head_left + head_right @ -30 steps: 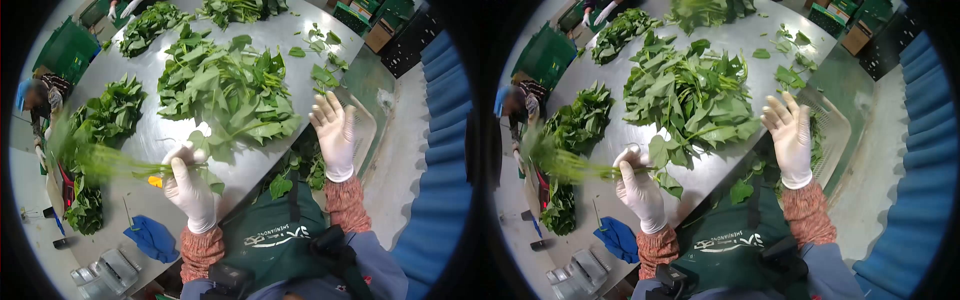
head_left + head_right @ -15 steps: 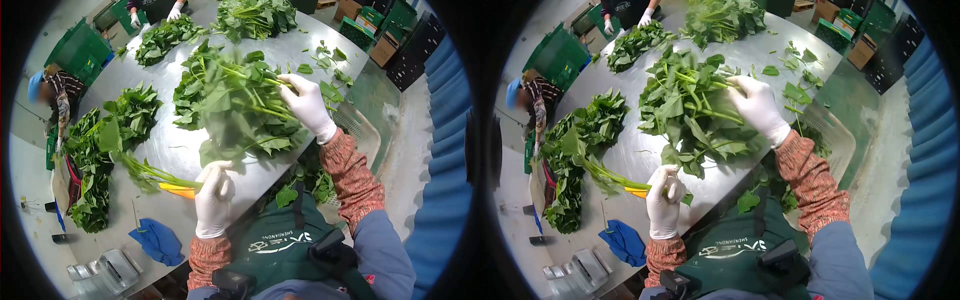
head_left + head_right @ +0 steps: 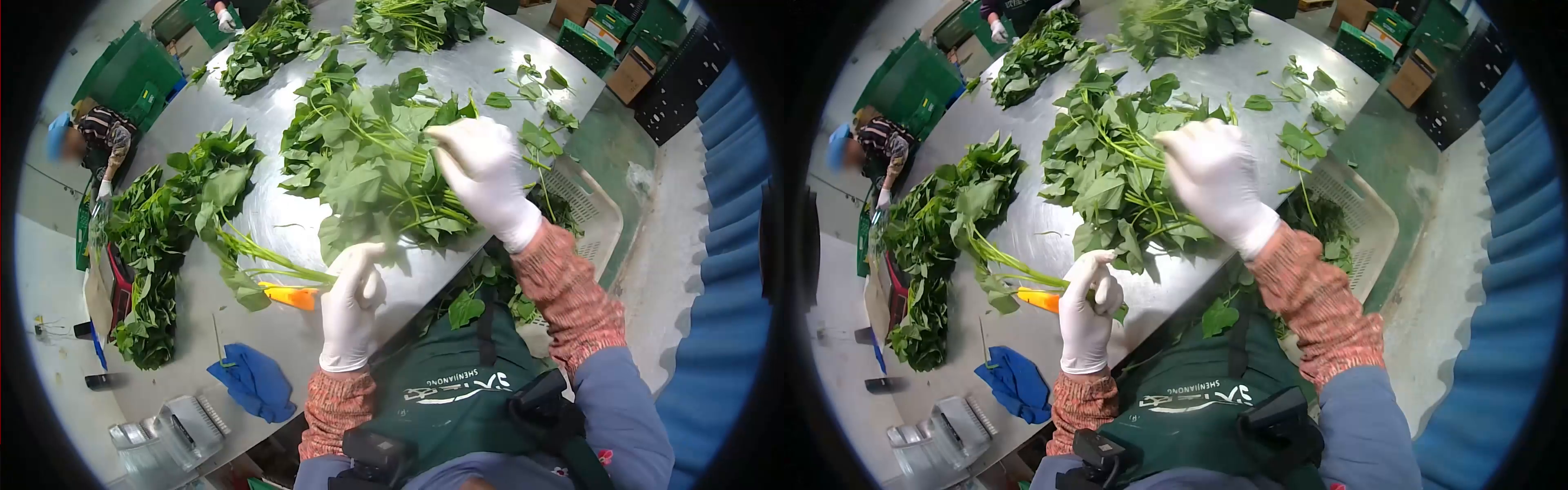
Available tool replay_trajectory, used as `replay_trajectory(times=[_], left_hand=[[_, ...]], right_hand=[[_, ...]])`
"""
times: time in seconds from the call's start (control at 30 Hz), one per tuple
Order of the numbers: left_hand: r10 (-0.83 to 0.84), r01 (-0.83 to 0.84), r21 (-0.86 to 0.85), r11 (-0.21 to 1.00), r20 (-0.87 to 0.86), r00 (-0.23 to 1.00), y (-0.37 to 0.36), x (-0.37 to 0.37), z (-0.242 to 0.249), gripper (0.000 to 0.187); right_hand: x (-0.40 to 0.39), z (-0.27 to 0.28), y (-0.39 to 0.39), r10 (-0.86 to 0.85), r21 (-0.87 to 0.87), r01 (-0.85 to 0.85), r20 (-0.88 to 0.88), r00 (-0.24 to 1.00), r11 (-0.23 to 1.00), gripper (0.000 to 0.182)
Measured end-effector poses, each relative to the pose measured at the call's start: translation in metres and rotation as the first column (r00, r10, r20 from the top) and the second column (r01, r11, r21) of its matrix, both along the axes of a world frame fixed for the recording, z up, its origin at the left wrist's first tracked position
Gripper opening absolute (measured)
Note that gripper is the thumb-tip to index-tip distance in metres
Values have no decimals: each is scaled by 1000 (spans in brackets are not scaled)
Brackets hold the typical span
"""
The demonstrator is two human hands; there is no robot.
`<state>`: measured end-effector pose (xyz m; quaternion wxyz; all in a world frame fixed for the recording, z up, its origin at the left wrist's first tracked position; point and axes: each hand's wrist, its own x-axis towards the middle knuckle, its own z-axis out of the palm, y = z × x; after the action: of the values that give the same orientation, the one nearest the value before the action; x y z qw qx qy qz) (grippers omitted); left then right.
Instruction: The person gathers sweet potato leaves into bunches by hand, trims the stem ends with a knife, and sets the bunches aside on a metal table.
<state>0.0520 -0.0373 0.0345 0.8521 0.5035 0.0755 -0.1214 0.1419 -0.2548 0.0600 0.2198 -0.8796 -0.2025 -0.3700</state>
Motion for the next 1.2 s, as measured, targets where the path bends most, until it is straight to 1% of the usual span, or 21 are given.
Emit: replay_trajectory(times=[0.07,0.13,0.2,0.23,0.27,0.3,0.33,0.4,0.43,0.53,0.63,0.73,0.87,0.93,0.97,1.0,1.03,1.07,1.13,1.17,1.2], left_hand=[[-11,11,-28,1000,0,1000,0,-3,0,23],[29,-29,19,999,21,999,1,-7,7,23],[41,-41,-8,999,29,999,6,-8,6,23],[66,-66,9,998,28,997,6,-9,5,23],[80,-81,28,996,24,997,6,-8,4,23],[79,-79,12,997,12,997,5,-7,2,22],[73,-73,-6,997,5,997,2,-4,1,21],[88,-88,3,996,24,996,-9,1,3,19],[100,-100,12,995,28,995,-12,1,3,18],[165,-169,44,985,94,982,-16,5,4,18],[203,-223,122,967,156,967,-17,7,13,18],[235,-277,151,949,246,940,-12,16,16,16],[230,-290,186,939,289,929,-3,18,17,15],[256,-294,147,944,234,938,-10,16,24,13],[213,-221,174,960,61,975,2,22,10,13],[213,-214,67,975,25,977,-1,20,7,14],[210,-210,-41,977,-11,978,-7,19,4,14],[212,-212,-89,973,-9,977,-13,18,3,15],[216,-214,-185,959,-7,976,-24,16,1,18],[211,-211,-163,964,-21,977,-26,15,-1,19],[207,-210,-142,967,-35,978,-28,15,-4,21]], right_hand=[[25,-21,5,-170,-303,110,-181,969,947,15],[33,-30,3,-202,-390,83,-274,940,917,14],[23,-27,-1,-103,-111,83,-187,977,990,11],[13,-22,1,-40,123,64,-192,981,990,11],[0,-12,0,67,320,65,-386,920,945,11],[-11,-8,0,248,549,58,-466,849,834,12],[-19,-7,-1,429,739,92,-482,764,667,12],[-36,-12,4,399,760,69,-414,818,646,13],[-46,-18,10,441,816,91,-398,804,571,16],[-67,-30,18,387,778,137,-447,807,613,14],[-78,-37,25,346,710,52,-405,846,703,14],[-89,-42,33,400,731,81,-459,793,678,16],[-104,-42,32,415,613,-23,-508,755,790,16],[-109,-46,27,475,675,-51,-461,750,736,17],[-113,-50,24,498,708,-83,-404,767,701,18],[-116,-53,20,519,739,-115,-344,783,664,19],[-116,-44,14,535,699,-202,-297,791,686,18],[-122,-54,14,506,762,-109,-307,806,638,15],[-128,-60,11,519,801,-95,-287,805,591,11],[-135,-57,10,510,818,-36,-323,798,574,11],[-138,-58,10,552,852,-55,-286,783,520,9]])
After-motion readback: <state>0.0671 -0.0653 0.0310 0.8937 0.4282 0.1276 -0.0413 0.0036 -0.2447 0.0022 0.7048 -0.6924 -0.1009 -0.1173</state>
